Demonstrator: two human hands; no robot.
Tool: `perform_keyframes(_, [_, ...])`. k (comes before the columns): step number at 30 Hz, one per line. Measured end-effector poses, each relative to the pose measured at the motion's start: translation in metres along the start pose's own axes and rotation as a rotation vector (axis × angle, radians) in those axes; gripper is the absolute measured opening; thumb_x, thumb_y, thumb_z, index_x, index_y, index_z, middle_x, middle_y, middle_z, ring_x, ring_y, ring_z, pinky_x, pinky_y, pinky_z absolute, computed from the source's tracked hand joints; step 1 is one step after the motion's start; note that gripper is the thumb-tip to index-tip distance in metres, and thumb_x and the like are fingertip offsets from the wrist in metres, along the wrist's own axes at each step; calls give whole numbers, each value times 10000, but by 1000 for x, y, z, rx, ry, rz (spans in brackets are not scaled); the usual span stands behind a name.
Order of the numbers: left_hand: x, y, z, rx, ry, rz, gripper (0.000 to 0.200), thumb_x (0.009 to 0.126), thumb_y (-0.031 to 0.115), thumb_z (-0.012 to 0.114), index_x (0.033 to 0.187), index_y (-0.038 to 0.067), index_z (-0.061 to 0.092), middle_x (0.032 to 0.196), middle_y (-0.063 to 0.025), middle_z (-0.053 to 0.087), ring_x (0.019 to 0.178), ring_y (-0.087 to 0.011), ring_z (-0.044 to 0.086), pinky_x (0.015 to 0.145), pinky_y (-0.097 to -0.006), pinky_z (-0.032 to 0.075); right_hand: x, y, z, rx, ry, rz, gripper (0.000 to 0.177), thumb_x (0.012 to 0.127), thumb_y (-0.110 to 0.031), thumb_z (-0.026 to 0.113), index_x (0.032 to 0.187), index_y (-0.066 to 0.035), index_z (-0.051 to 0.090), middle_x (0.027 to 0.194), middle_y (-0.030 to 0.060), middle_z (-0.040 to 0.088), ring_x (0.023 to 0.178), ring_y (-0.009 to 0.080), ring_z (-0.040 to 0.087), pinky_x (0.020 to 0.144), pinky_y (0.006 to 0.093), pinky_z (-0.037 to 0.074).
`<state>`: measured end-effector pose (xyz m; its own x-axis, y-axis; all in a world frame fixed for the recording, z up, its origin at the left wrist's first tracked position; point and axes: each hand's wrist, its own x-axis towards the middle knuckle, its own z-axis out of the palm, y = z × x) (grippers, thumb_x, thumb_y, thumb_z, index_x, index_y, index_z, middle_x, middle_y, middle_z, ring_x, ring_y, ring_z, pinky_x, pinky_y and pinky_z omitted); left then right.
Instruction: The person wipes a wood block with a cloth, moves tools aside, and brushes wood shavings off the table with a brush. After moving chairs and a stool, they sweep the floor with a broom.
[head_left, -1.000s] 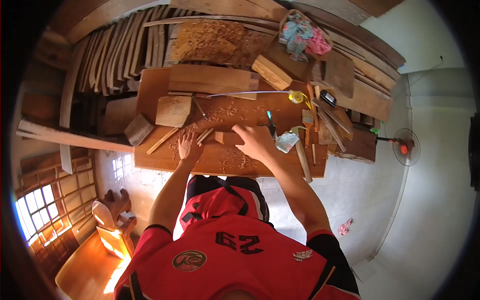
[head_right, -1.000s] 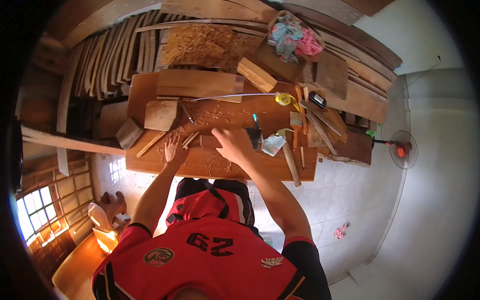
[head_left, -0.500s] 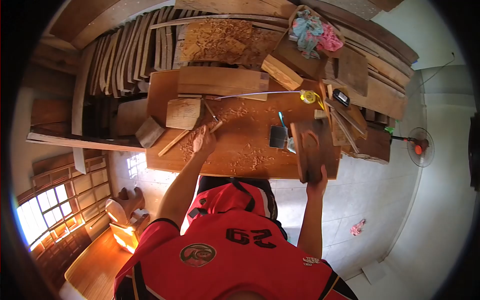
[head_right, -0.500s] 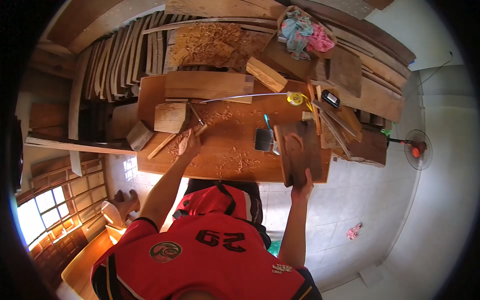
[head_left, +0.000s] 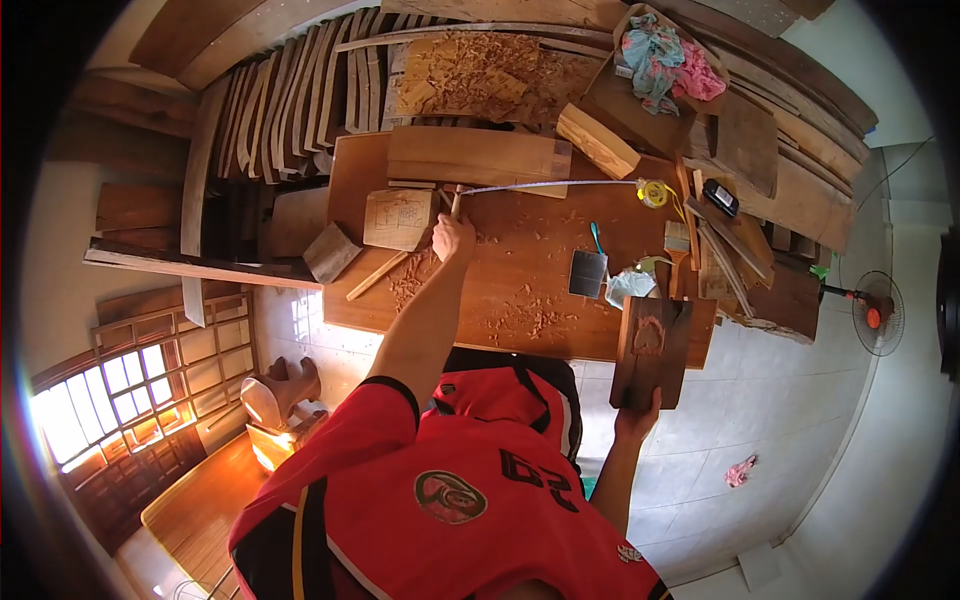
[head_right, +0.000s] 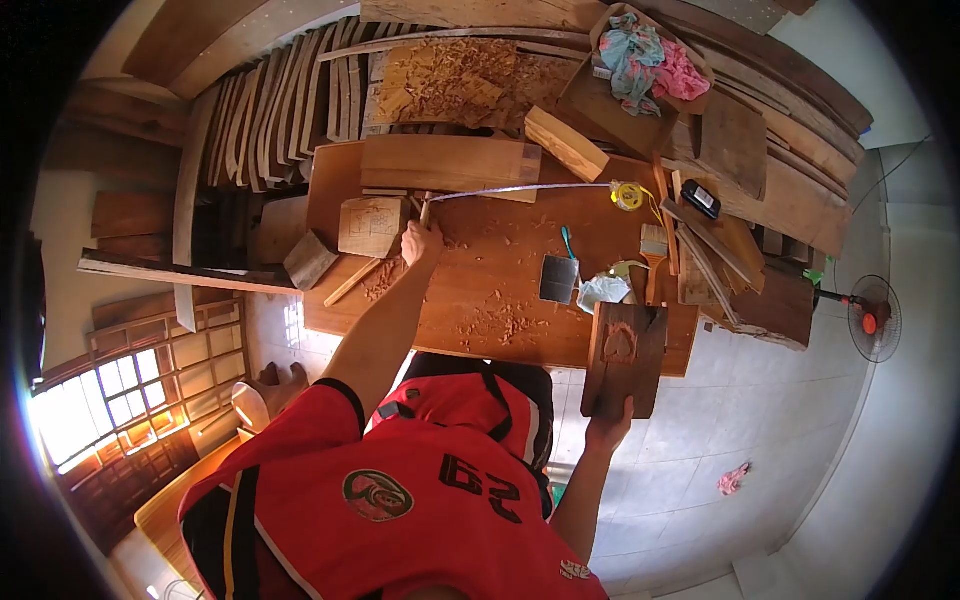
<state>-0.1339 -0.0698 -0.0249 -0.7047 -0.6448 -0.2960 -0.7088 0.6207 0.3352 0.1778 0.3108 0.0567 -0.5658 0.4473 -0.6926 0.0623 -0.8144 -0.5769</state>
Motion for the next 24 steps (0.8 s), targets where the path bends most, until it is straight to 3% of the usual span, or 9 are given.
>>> perform_keyframes(4, [-6,0,-9,-72,-111,-123,580,821,510,628,998,-39,689,1008,-245,705,972,-378,698,873,-476,544,10,-5,-12,-54,14,-23,654,912,-346,665,1449,-58,429,1429,103,515,1323,285,468,1128,441,351])
perform_keyframes(6, [17,-41,15,-392,-438,-175,390,887,447,581,832,62,617,774,-111,643,653,-232,626,609,-383,509,15,-7,-11,-93,-30,-10,642,917,-330,662,1445,-46,431,1415,104,528,1307,282,485,1121,438,360])
perform_keyframes(8, [-13,-39,-28,-999,-805,-226,293,934,386,530,845,107,526,677,-30,503,521,-139,424,514,-305,393,20,-4,-8,-108,-49,-19,613,924,-296,655,1437,-38,439,1404,104,538,1286,279,506,1109,429,377])
perform_keyframes(10, [-31,-39,-57,-1282,-937,-348,221,973,319,475,883,117,483,663,-11,439,494,-133,352,504,-291,357,27,3,-4,-163,-78,-23,596,923,-274,655,1429,-38,447,1395,104,541,1271,279,519,1098,428,390])
perform_keyframes(14, [-37,-61,-94,-1366,-1031,-253,251,981,277,476,1065,49,535,706,-41,464,569,-180,446,545,-311,405,29,14,39,-277,-146,26,663,842,-137,746,1422,-32,443,1359,90,556,1245,279,539,1052,430,440])
perform_keyframes(17, [-41,-61,-121,-1348,-1018,-119,280,988,238,431,1150,39,542,766,-60,553,706,-215,558,608,-330,483,33,35,85,-480,-218,-18,687,802,-134,787,1402,-41,467,1310,83,582,1177,256,579,1017,395,457])
perform_keyframes(20, [-41,-57,-147,-1326,-1005,-118,291,973,224,431,1170,40,539,840,-69,604,741,-209,591,655,-341,517,65,76,102,-608,-300,97,531,791,-235,812,1237,-34,606,1142,92,651,1043,193,623,913,327,482])
perform_keyframes(21, [-34,-64,-153,-1374,-1144,-95,302,956,215,437,1187,47,537,883,-67,613,708,-185,569,621,-325,490,69,91,114,-564,-341,138,508,795,-245,810,1215,-33,619,1127,87,655,1037,187,622,906,323,479])
perform_keyframes(24, [-33,-67,-167,-1375,-1205,70,291,933,202,444,1169,63,539,883,-53,595,655,-158,528,576,-299,443,76,106,147,-667,-352,275,480,805,-251,806,1197,-36,631,1111,83,663,1027,181,624,893,326,477])
